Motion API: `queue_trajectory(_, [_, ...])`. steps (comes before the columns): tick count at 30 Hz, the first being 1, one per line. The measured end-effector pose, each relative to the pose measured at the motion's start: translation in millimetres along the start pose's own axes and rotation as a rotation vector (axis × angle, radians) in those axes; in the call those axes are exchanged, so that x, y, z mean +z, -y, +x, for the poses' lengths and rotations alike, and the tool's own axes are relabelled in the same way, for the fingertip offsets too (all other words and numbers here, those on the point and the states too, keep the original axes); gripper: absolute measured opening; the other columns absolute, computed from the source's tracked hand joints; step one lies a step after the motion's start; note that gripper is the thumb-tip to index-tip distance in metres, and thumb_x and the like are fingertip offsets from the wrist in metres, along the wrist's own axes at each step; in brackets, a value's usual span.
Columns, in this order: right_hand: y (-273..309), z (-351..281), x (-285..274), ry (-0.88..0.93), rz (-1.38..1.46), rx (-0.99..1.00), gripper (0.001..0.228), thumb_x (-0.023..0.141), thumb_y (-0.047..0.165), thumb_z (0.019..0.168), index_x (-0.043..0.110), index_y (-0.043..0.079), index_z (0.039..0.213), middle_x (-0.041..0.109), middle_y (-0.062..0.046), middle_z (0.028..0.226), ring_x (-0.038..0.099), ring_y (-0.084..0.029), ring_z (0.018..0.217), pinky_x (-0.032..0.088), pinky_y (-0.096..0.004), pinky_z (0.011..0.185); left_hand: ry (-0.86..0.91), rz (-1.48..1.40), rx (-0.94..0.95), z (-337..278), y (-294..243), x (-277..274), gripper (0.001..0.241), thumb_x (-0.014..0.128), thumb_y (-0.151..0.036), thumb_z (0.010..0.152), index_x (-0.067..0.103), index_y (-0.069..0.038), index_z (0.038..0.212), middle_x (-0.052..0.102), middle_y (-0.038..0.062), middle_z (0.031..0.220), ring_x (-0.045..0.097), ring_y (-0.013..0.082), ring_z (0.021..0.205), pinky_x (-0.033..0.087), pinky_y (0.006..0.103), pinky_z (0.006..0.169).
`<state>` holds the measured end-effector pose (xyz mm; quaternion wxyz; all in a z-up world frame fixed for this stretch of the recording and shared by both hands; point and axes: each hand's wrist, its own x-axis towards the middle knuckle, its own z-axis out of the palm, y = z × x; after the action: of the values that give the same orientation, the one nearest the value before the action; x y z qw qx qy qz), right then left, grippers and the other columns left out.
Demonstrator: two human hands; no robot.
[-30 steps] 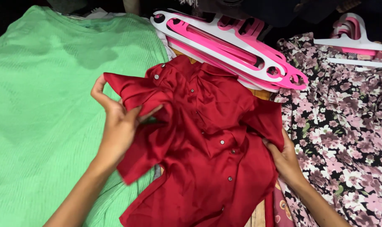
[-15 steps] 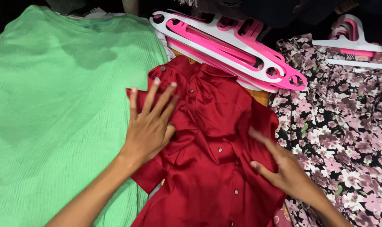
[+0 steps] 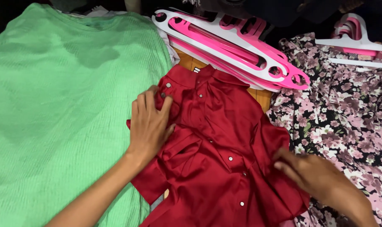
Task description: The person places a floral dress onto a white hanger and adjusts the fabric. They then pick up a red satin shirt, smooth it out, and button it up.
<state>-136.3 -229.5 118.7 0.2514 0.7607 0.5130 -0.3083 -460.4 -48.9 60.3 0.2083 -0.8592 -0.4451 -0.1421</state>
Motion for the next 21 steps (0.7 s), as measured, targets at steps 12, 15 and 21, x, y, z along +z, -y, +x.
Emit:
queue_trajectory(12, [63, 55, -28, -0.421, 0.249, -0.341, 0.059, 0.067, 0.038, 0.090, 0.042, 0.025, 0.142, 0.029, -0.018, 0.155, 0.060, -0.055, 0.116, 0.052, -0.065, 0.099, 0.475, -0.336, 0.249, -14, 5, 29, 0.053, 0.058, -0.005, 0.089, 0.058, -0.035, 0.134, 0.060, 0.021, 0.121, 0.068, 0.0364, 0.098, 0.046, 0.0406, 0.083])
queue_trajectory(15, [63, 104, -4, -0.430, 0.266, -0.391, 0.049, 0.070, 0.033, 0.090, 0.048, 0.023, 0.132, 0.034, -0.013, 0.143, 0.065, -0.051, 0.111, 0.058, -0.058, 0.094, 0.444, -0.414, 0.187, -16, 3, 15, 0.031, 0.060, -0.006, 0.084, 0.078, -0.021, 0.104, 0.065, 0.016, 0.124, 0.069, 0.0363, 0.095, 0.053, 0.0436, 0.080])
queue_trajectory(21, [52, 111, 5, -0.860, 0.464, -0.576, 0.009, 0.065, 0.009, 0.087, 0.070, 0.012, 0.093, 0.069, -0.009, 0.078, 0.072, -0.035, 0.080, 0.057, -0.042, 0.077, 0.107, -0.341, 0.095, -1, 25, 9, 0.016, 0.065, -0.018, 0.087, 0.080, -0.018, 0.081, 0.070, 0.003, 0.108, 0.063, 0.0284, 0.094, 0.052, 0.0398, 0.080])
